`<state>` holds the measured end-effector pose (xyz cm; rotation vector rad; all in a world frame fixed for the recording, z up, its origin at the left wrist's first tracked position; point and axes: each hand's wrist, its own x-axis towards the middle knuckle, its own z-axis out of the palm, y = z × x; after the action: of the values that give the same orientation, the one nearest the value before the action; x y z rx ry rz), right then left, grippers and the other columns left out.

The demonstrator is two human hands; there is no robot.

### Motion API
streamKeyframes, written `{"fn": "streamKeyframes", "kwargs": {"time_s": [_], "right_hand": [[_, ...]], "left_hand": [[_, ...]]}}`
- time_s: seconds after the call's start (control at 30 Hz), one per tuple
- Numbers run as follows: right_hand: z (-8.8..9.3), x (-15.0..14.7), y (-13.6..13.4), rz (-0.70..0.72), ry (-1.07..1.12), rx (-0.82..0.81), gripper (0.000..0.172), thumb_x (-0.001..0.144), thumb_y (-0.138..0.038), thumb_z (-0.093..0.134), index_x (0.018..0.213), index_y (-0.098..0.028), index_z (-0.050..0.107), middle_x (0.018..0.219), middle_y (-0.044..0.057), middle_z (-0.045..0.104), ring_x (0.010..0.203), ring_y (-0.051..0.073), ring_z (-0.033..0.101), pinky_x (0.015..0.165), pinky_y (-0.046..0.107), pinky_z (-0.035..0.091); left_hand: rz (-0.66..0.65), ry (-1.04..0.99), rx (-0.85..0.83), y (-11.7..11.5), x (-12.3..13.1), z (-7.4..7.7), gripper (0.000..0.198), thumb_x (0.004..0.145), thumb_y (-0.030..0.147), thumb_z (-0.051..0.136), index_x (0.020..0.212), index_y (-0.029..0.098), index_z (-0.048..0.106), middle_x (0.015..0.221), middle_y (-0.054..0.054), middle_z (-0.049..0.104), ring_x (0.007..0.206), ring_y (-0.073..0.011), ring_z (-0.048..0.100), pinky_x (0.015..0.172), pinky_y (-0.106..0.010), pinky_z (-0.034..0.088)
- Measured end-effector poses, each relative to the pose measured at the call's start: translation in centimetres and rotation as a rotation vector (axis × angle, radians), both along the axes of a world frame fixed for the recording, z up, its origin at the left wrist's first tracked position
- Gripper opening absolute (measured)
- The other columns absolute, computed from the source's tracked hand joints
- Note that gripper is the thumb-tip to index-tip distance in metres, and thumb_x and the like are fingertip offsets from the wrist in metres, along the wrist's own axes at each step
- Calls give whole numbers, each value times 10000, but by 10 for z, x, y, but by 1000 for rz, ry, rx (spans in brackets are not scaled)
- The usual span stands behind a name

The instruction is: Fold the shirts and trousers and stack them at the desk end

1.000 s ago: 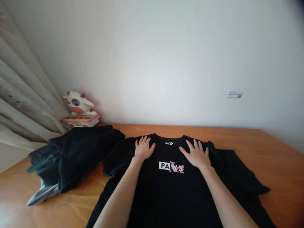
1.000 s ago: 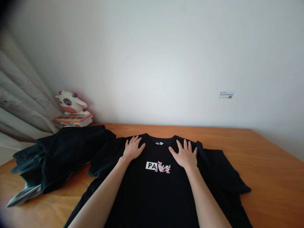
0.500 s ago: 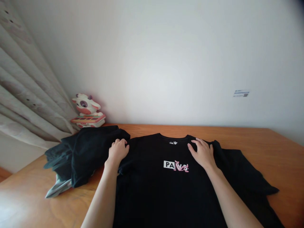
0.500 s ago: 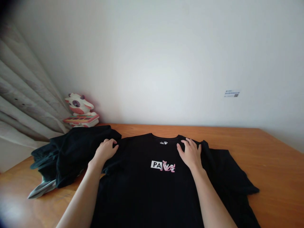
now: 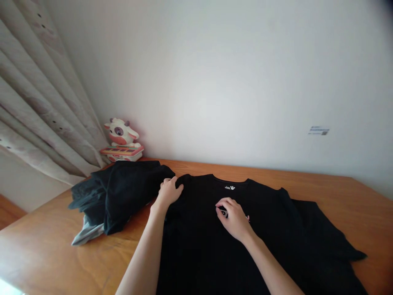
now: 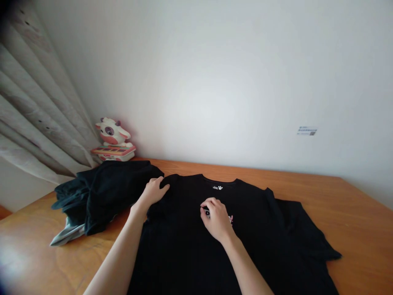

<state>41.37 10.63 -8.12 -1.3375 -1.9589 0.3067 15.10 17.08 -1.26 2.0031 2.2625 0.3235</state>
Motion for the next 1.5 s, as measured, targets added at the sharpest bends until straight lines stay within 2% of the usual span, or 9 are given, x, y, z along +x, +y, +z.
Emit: {"fn": "streamKeyframes", "kwargs": {"time_s": [0.23, 0.3, 0.47, 0.6, 0.7, 0.83, 1.1, 1.3, 1.5], "right_hand": [[-17, 16, 13, -68, 151, -26, 209, 953, -340, 510, 1032, -227, 667, 1046, 95, 705, 1015, 266, 654, 920, 434, 519], [-19, 15, 11, -65, 140, -29, 211, 949, -336, 522, 1071, -228, 657, 1074, 94, 701, 1036, 267, 647, 935, 442, 514], [-18, 13, 4, -44, 95, -22, 201, 963, -323, 512, 1091, -244, 645, 1093, 81, 695, 1039, 258, 646, 933, 438, 515], [-17, 13, 4, -43, 68, -11, 192, 960, -316, 511, 1071, -245, 651, 1087, 78, 700, 1032, 262, 649, 936, 449, 513], [-17, 13, 3, -45, 50, -4, 194, 963, -309, 505, 1075, -243, 649, 1085, 76, 701, 1028, 260, 653, 934, 447, 517], [-11, 14, -2, -50, 6, 18, 187, 967, -294, 505, 1078, -243, 648, 1096, 82, 703, 1036, 265, 659, 916, 441, 529], [5, -26, 23, 170, -215, -34, 323, 999, -209, 458, 1251, -182, 658, 1345, 134, 668, 1297, 253, 582, 1113, 434, 414], [1, -91, 66, 212, -189, -145, 497, 912, -168, 521, 1404, -194, 585, 1539, 153, 523, 1457, 315, 419, 1182, 579, 264], [5, -96, 85, 150, 40, -248, 438, 846, -212, 547, 1256, -236, 697, 1405, 99, 659, 1304, 306, 564, 1105, 512, 370]], "left_hand": [[-688, 9, 475, -49, 53, -32, 332, 918, 340, 640, 1242, 268, 632, 1523, -86, 516, 1432, -300, 433, 1233, -493, 246], [-616, 20, 460, -53, 57, -37, 552, 861, 416, 714, 1369, 266, 558, 1566, -118, 462, 1440, -332, 414, 1217, -520, 260], [-102, -22, 241, -43, 34, -32, 976, 709, 631, 801, 1478, 151, 441, 1460, -233, 539, 1332, -423, 514, 1068, -523, 420], [54, -218, 97, -34, 12, -28, 571, 790, 527, 766, 1227, 192, 616, 1164, -134, 735, 1116, -350, 679, 909, -399, 502], [169, -378, 221, -28, 3, -26, 258, 858, 454, 695, 993, 241, 637, 987, -66, 761, 968, -294, 722, 772, -328, 507], [285, -490, 412, -25, -4, -23, 212, 890, 454, 621, 854, 250, 574, 831, -58, 730, 824, -282, 721, 690, -319, 499], [2, -487, 657, -34, 11, -22, 205, 920, 450, 569, 937, 246, 560, 906, -57, 723, 862, -243, 722, 786, -321, 546], [142, -587, 654, -44, 22, -14, 190, 987, 434, 484, 919, 256, 480, 1081, -103, 729, 949, -231, 714, 826, -328, 557], [-325, -547, 649, -46, 26, -22, 155, 928, 202, 532, 845, 275, 424, 1347, -102, 673, 1125, -220, 669, 950, -358, 547]]}}
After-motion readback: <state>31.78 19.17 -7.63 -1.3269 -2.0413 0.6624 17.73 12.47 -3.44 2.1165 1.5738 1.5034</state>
